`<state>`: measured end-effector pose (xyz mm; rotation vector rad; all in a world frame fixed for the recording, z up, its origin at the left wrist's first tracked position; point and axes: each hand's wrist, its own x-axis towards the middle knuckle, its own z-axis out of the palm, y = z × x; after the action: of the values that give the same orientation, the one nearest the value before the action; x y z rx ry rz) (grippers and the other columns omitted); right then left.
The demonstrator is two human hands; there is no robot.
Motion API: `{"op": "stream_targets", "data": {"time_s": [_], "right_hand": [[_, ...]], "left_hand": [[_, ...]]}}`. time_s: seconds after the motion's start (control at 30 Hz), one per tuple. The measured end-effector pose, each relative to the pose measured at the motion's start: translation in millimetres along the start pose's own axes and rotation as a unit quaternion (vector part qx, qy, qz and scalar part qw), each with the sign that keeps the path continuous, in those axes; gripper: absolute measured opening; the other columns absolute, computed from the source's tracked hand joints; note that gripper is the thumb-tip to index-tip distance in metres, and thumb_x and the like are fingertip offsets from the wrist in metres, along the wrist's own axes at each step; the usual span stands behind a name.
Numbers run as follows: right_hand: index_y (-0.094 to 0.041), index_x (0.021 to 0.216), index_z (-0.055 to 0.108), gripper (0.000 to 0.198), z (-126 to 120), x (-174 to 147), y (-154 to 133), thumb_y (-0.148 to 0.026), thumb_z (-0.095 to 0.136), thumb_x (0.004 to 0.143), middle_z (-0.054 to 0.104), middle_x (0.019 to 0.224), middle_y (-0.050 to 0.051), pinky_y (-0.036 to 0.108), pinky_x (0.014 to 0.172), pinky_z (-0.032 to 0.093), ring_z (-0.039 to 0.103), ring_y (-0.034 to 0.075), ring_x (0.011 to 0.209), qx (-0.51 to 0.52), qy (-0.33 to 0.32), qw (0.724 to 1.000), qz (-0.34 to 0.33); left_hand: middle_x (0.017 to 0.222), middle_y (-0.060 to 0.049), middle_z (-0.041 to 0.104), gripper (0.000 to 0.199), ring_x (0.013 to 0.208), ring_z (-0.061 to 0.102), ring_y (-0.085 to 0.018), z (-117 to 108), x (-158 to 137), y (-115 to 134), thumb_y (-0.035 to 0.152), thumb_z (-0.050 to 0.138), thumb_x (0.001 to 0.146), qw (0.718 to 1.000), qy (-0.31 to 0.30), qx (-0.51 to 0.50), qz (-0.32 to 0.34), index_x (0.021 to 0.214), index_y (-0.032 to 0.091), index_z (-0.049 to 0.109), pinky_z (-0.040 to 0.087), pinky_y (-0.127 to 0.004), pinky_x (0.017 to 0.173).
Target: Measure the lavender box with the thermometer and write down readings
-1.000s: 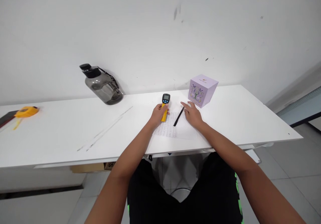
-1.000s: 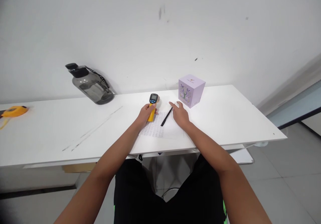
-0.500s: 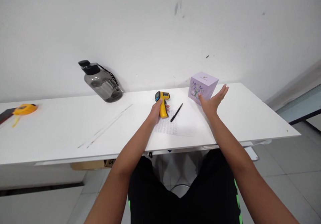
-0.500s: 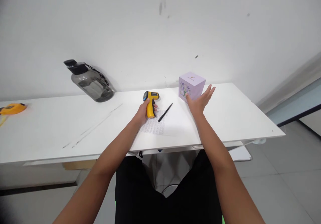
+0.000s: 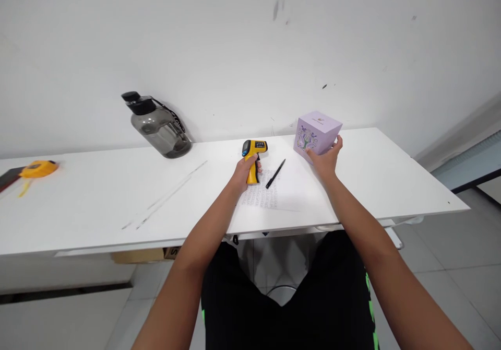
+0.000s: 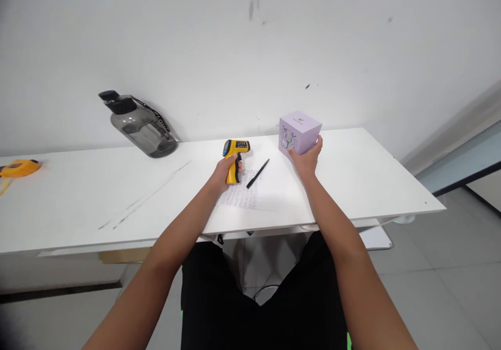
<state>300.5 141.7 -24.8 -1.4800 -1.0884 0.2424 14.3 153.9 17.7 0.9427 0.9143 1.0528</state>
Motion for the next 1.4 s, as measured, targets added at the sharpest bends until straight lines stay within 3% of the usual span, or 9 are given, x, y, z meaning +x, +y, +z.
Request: {"op": "stream_targets", "data": {"time_s": [0.1, 0.23, 0.37, 0.53, 0.77, 0.97, 1.4], "right_hand": [[-0.028, 0.156, 0.006, 0.121, 0.1, -5.8, -13.5, -0.041, 0.083, 0.065, 0.040, 0.152, 0.020, 0.054, 0.114, 0.045, 0.052, 0.034, 0.138, 0.030, 0.034, 0.996, 0.080], [-0.029, 0.154, 0.008, 0.116, 1.7, -16.6, -31.3, -0.045, 0.082, 0.066, 0.045, 0.146, 0.019, 0.055, 0.107, 0.051, 0.060, 0.033, 0.129, 0.084, 0.023, 0.991, 0.097], [-0.032, 0.151, 0.010, 0.114, 7.1, -29.7, -45.2, -0.049, 0.083, 0.066, 0.046, 0.144, 0.017, 0.052, 0.102, 0.056, 0.063, 0.032, 0.124, 0.139, 0.007, 0.986, 0.086], [-0.036, 0.152, 0.009, 0.115, 15.7, -41.9, -52.4, -0.048, 0.083, 0.065, 0.043, 0.145, 0.015, 0.048, 0.099, 0.057, 0.060, 0.030, 0.129, 0.155, -0.032, 0.986, 0.042], [-0.036, 0.156, 0.005, 0.121, 20.6, -46.5, -49.2, -0.053, 0.083, 0.065, 0.044, 0.146, 0.015, 0.047, 0.100, 0.057, 0.060, 0.030, 0.128, 0.135, -0.078, 0.987, 0.033], [-0.036, 0.157, 0.005, 0.117, 20.0, -43.9, -47.9, -0.061, 0.079, 0.069, 0.046, 0.146, 0.017, 0.050, 0.096, 0.059, 0.061, 0.031, 0.126, 0.131, -0.090, 0.987, 0.026], [-0.033, 0.156, 0.014, 0.120, 21.6, -48.6, -49.6, -0.064, 0.083, 0.064, 0.051, 0.142, 0.016, 0.051, 0.097, 0.058, 0.060, 0.033, 0.128, 0.147, -0.107, 0.983, 0.025]], "left_hand": [[0.068, 0.002, 0.062, 0.038, 0.055, 0.058, -0.010, 2.1, -3.8, -0.3, 0.042, 0.082, 0.075, 0.999, -0.004, 0.029, 0.020, 0.095, 0.016, 0.061, 0.052, -0.027, 0.061], [0.072, 0.001, 0.063, 0.034, 0.058, 0.059, -0.012, 9.0, -15.0, -5.6, 0.036, 0.080, 0.073, 0.985, 0.020, 0.146, 0.088, 0.094, 0.018, 0.060, 0.051, -0.030, 0.062], [0.088, -0.001, 0.068, 0.036, 0.073, 0.063, -0.016, 13.6, -26.6, -11.1, 0.038, 0.078, 0.074, 0.949, 0.002, 0.255, 0.186, 0.101, 0.020, 0.063, 0.052, -0.032, 0.072], [0.087, -0.002, 0.068, 0.033, 0.079, 0.062, -0.019, 13.0, -34.6, -10.0, 0.041, 0.074, 0.078, 0.904, -0.005, 0.346, 0.252, 0.102, 0.021, 0.062, 0.048, -0.031, 0.075], [0.089, -0.003, 0.070, 0.035, 0.078, 0.062, -0.019, 14.1, -38.1, -9.1, 0.040, 0.073, 0.079, 0.883, -0.030, 0.378, 0.279, 0.107, 0.022, 0.062, 0.046, -0.030, 0.074], [0.087, -0.002, 0.070, 0.036, 0.077, 0.062, -0.020, 17.6, -39.8, -7.0, 0.038, 0.077, 0.075, 0.891, -0.024, 0.374, 0.258, 0.104, 0.022, 0.064, 0.045, -0.030, 0.073], [0.086, -0.002, 0.070, 0.035, 0.076, 0.062, -0.019, 17.2, -40.1, -7.9, 0.039, 0.076, 0.076, 0.892, -0.032, 0.374, 0.251, 0.104, 0.023, 0.063, 0.044, -0.030, 0.073]]}}
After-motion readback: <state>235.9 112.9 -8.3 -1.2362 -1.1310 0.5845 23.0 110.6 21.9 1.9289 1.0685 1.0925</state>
